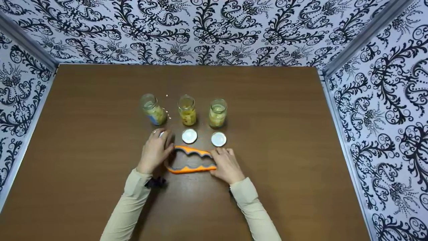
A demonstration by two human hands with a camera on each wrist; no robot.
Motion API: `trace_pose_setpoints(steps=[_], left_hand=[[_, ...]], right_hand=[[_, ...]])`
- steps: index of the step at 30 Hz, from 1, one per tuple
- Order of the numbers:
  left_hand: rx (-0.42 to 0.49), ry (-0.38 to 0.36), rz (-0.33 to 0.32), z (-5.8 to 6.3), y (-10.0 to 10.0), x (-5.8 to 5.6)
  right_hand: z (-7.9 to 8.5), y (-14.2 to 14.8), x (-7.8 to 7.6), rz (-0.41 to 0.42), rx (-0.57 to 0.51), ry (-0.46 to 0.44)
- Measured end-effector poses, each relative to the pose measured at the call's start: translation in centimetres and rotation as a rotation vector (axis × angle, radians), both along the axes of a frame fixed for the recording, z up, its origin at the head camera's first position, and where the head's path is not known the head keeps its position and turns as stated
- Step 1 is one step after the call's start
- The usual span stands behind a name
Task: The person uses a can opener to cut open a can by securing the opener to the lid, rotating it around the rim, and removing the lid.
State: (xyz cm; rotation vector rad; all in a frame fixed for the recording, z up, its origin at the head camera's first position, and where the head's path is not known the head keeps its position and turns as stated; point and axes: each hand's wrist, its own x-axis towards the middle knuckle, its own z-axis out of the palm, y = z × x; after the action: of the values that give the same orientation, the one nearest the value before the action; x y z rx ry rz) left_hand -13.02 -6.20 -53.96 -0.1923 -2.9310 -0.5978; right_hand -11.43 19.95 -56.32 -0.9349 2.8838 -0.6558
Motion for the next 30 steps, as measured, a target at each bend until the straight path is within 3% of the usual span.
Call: trace_pose_setpoints(steps=[10, 21, 30], left_hand=[[0.008, -0.037, 0.008, -0.2, -0.3, 0.1], [0.027, -0.002, 0.003, -0.8, -0.5, 0.3], [0.015, -0.015, 0.006, -1.0, -1.1, 0.5]], right_hand=[[0.0, -1.5, -0.3, 0.04, 0.009, -0.01], [-0.2, -1.5, -0.4, 0.067, 0.005, 0.009], [-0.1, -1.7, -0.3, 0.042, 0.06, -0.023]])
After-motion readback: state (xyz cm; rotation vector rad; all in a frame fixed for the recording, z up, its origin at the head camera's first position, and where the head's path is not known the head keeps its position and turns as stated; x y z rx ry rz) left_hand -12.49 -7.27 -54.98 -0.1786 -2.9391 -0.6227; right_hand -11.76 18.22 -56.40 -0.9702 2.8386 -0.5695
